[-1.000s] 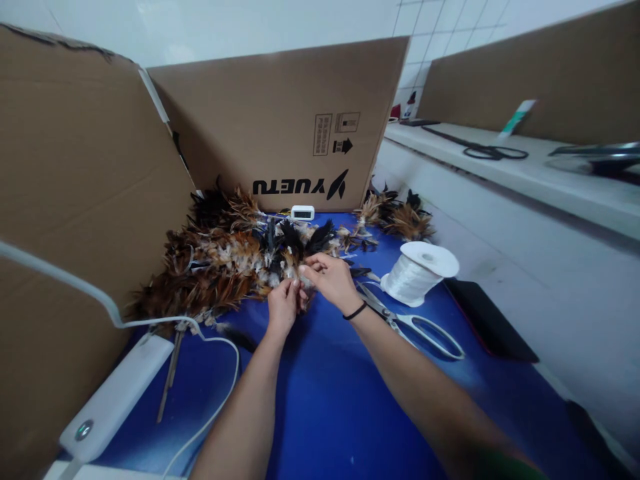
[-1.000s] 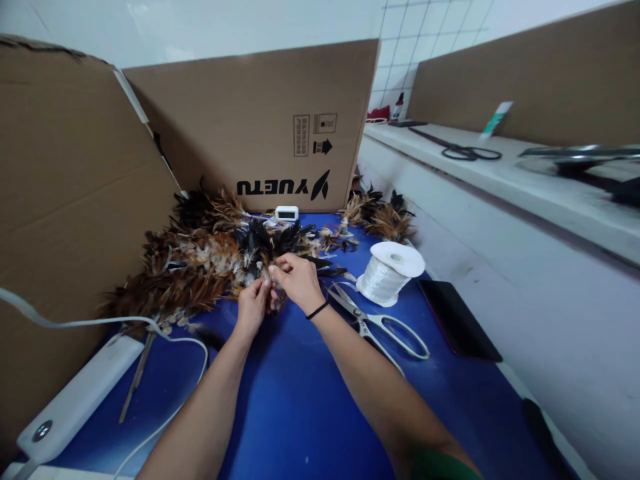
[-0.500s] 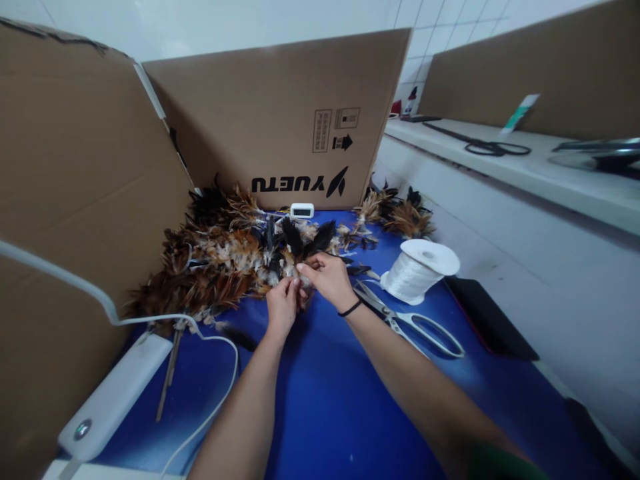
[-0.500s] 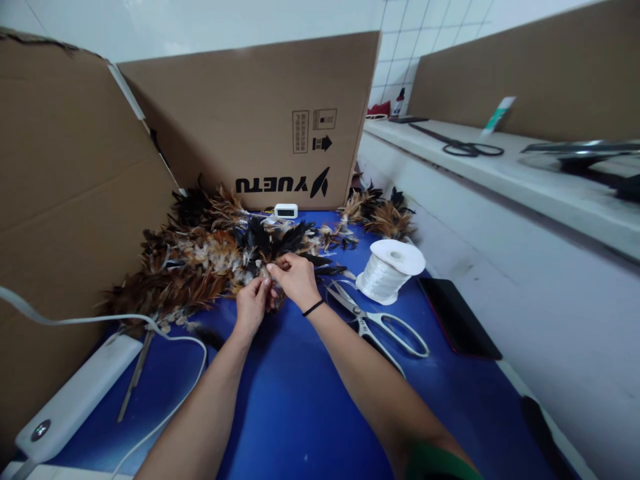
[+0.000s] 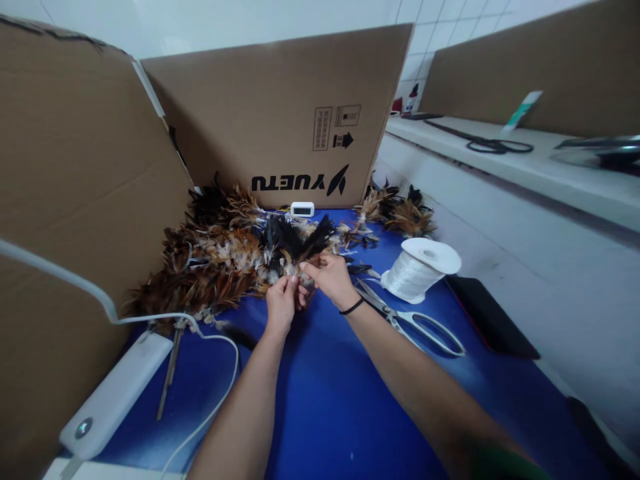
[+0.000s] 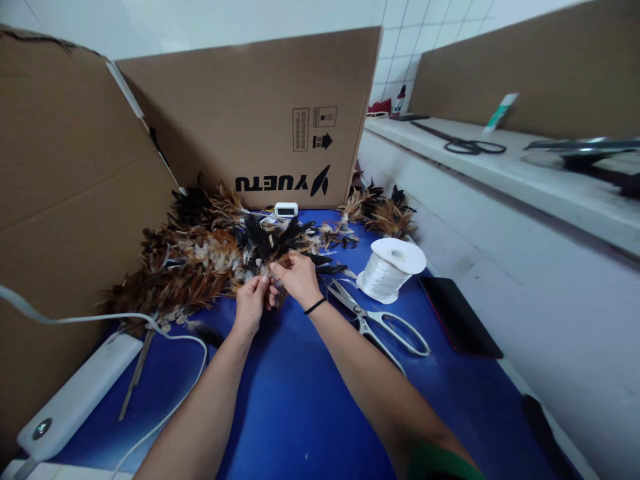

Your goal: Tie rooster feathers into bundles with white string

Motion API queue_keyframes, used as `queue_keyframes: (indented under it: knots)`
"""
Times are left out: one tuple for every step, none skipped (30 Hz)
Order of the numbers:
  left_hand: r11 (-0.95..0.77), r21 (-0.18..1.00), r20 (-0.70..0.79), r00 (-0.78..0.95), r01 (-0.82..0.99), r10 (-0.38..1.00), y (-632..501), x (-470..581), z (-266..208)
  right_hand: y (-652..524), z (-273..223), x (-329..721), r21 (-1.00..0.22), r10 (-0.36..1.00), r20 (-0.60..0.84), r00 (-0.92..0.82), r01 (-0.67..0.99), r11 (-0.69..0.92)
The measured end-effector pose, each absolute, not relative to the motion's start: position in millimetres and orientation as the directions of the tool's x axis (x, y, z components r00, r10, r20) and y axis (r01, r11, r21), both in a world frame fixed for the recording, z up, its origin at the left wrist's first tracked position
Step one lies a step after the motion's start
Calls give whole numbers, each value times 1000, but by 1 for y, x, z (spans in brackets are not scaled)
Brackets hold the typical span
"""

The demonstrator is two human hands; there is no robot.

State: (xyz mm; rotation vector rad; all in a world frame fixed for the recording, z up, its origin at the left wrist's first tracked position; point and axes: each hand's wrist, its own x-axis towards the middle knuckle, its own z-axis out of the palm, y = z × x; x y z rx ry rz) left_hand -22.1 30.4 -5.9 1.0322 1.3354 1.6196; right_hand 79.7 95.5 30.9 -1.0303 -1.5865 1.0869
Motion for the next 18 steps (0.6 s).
queue_keyframes:
  knots:
    - [-142,987,103,-368,-81,924,31,-22,-6,96,30,80,-954,948,233,-216,138,266]
    - [-143,986,99,-371,-91,923,31,-22,-7,96,30,80,-953,948,239,-210,139,271]
    - [-144,985,98,-373,-98,923,31,-22,-7,96,30,80,-953,948,243,-208,131,273]
    - [-144,984,96,-374,-103,922,31,-22,-7,96,29,80,-956,947,242,-211,115,270]
    - [-144,984,93,-377,-109,921,31,-22,-7,96,30,80,-961,947,235,-219,94,260]
    - [-143,983,90,-378,-114,921,31,-22,-7,96,31,80,-967,948,220,-228,75,242]
    - [-140,983,85,-378,-120,922,31,-22,-7,95,32,81,-974,951,197,-237,63,218]
    - [-137,982,79,-378,-130,923,31,-22,-6,95,33,81,-980,954,171,-247,57,191]
    - [-134,980,71,-376,-145,924,31,-22,-6,94,34,82,-984,955,150,-256,51,169]
    - [-133,977,63,-370,-165,927,31,-21,-5,94,36,83,-987,955,140,-261,38,155]
    - [-131,973,55,-363,-190,930,31,-21,-5,94,37,83,-988,953,141,-268,20,152]
    - [-128,968,44,-352,-217,935,31,-21,-4,94,38,84,-988,949,148,-277,1,155]
    - [-122,961,32,-340,-247,940,31,-21,-3,95,38,85,-987,945,158,-287,-14,161]
    - [-113,954,17,-326,-277,945,31,-21,-3,96,38,85,-985,940,168,-298,-21,169]
    - [-102,947,2,-310,-304,951,31,-21,-2,97,37,86,-984,935,177,-308,-20,180]
    - [-89,940,-13,-295,-329,956,31,-21,-2,98,36,87,-981,930,187,-317,-17,191]
    - [-76,934,-26,-279,-350,960,32,-21,-1,99,35,87,-978,924,202,-324,-20,207]
    - [-66,928,-36,-263,-367,964,32,-21,-1,99,35,88,-973,918,224,-327,-27,228]
